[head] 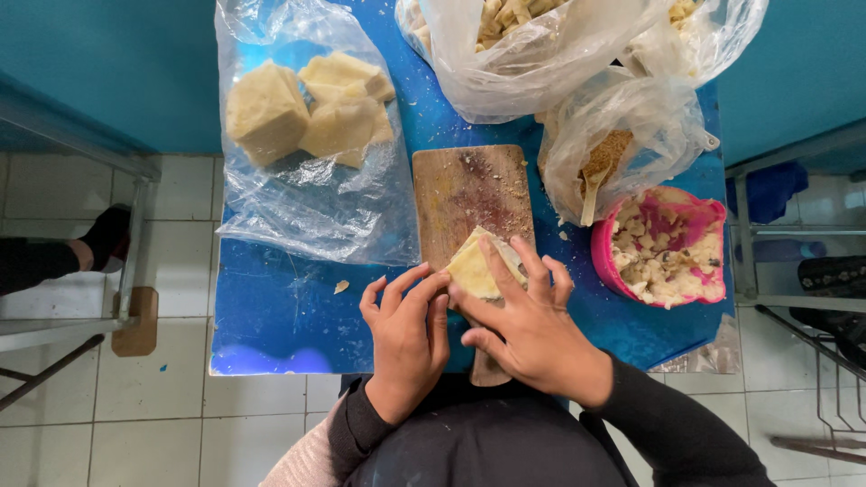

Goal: The person flattens a piece of dough by hand on a small wooden board, spoons a chopped filling from a pink bowl onto it, and folds and pinches the dough closed around the filling to form a filled pastry, placing the finished piece aside and starting the next one.

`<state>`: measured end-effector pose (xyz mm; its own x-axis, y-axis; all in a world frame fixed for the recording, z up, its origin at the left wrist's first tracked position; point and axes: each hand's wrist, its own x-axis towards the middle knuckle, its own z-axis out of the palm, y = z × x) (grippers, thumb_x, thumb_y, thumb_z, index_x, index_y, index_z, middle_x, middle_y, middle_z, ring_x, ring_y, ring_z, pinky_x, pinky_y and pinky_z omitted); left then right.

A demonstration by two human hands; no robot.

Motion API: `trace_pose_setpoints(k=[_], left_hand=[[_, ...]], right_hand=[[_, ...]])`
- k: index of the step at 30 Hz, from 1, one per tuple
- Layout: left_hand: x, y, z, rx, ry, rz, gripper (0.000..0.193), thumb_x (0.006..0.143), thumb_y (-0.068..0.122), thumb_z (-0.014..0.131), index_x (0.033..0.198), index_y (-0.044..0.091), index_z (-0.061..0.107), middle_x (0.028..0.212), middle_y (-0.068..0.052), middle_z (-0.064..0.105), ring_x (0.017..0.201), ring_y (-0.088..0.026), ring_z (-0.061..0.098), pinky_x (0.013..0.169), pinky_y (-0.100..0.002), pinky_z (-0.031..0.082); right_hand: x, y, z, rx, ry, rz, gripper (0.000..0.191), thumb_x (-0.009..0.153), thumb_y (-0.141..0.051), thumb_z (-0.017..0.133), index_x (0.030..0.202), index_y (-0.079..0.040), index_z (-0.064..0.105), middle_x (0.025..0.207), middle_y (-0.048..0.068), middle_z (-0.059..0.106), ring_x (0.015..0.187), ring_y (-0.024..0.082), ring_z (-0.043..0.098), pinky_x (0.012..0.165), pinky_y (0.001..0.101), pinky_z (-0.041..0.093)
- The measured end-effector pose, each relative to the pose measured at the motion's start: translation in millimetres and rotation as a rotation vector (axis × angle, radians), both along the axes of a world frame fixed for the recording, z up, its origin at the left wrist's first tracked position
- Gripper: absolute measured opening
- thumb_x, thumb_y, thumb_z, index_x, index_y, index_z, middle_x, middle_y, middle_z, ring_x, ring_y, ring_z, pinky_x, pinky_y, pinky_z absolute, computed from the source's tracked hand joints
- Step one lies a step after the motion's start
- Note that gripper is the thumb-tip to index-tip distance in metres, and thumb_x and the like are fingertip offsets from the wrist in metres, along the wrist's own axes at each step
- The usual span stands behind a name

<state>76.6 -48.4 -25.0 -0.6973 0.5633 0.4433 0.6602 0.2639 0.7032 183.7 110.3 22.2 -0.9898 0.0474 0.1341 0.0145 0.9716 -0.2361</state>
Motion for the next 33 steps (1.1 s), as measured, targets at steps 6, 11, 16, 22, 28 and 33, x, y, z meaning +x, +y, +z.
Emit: trace_pose_setpoints(k=[6, 11, 16, 22, 28, 33], left_hand=[[0, -1, 1, -0.006, -0.002, -0.001, 0.026, 0.095, 0.005, 0.068, 0.12, 0.01, 0.064, 0.118, 0.001, 0.07, 0.124, -0.022, 0.063, 0.113, -0.052, 0.031], [-1, -1, 3, -0.013, 0.012, -0.006, 0.027, 0.094, 0.005, 0.069, 0.119, 0.011, 0.063, 0.117, 0.002, 0.07, 0.125, -0.023, 0.063, 0.112, -0.052, 0.032], [-1, 0, 3, -0.014, 0.021, 0.001, 0.027, 0.094, 0.005, 0.07, 0.118, 0.012, 0.064, 0.117, 0.002, 0.07, 0.124, -0.023, 0.063, 0.111, -0.051, 0.032], [-2, -1, 4, -0.025, 0.027, 0.004, 0.025, 0.094, 0.005, 0.07, 0.117, 0.012, 0.064, 0.116, 0.001, 0.071, 0.124, -0.023, 0.063, 0.111, -0.051, 0.032], [-3, 1, 6, -0.026, 0.035, 0.008, 0.023, 0.095, 0.007, 0.07, 0.116, 0.012, 0.063, 0.116, 0.001, 0.071, 0.123, -0.023, 0.063, 0.111, -0.051, 0.032], [-5, 3, 9, -0.056, 0.07, 0.03, 0.021, 0.095, 0.01, 0.071, 0.115, 0.01, 0.063, 0.117, -0.003, 0.069, 0.125, -0.024, 0.061, 0.11, -0.05, 0.032]], right_hand=[[11, 16, 1, 0.149, 0.015, -0.123, 0.057, 0.096, -0.057, 0.055, 0.145, -0.027, 0.063, 0.167, 0.019, 0.029, 0.147, 0.044, 0.022, 0.112, 0.06, 0.015], [26, 14, 10, 0.48, 0.003, -0.15, 0.056, 0.096, -0.062, 0.057, 0.14, -0.028, 0.065, 0.165, 0.009, 0.039, 0.148, 0.037, 0.025, 0.112, 0.0601, 0.015], [23, 12, 9, 0.409, 0.029, -0.166, 0.06, 0.098, -0.061, 0.057, 0.145, -0.025, 0.063, 0.164, 0.011, 0.041, 0.149, 0.037, 0.026, 0.113, 0.059, 0.014], [7, 2, -11, 0.481, 0.041, -0.159, 0.068, 0.097, -0.063, 0.057, 0.15, -0.023, 0.059, 0.164, 0.013, 0.04, 0.147, 0.036, 0.027, 0.113, 0.0589, 0.015], [36, 9, 9, 0.161, -0.019, -0.147, 0.052, 0.094, -0.052, 0.057, 0.137, -0.024, 0.066, 0.163, 0.015, 0.039, 0.146, 0.04, 0.026, 0.112, 0.0582, 0.016], [54, 56, 42, 0.007, 0.087, -0.264, 0.028, 0.087, -0.034, 0.072, 0.11, -0.019, 0.077, 0.136, 0.0, 0.064, 0.127, 0.026, 0.054, 0.105, 0.0444, 0.038]])
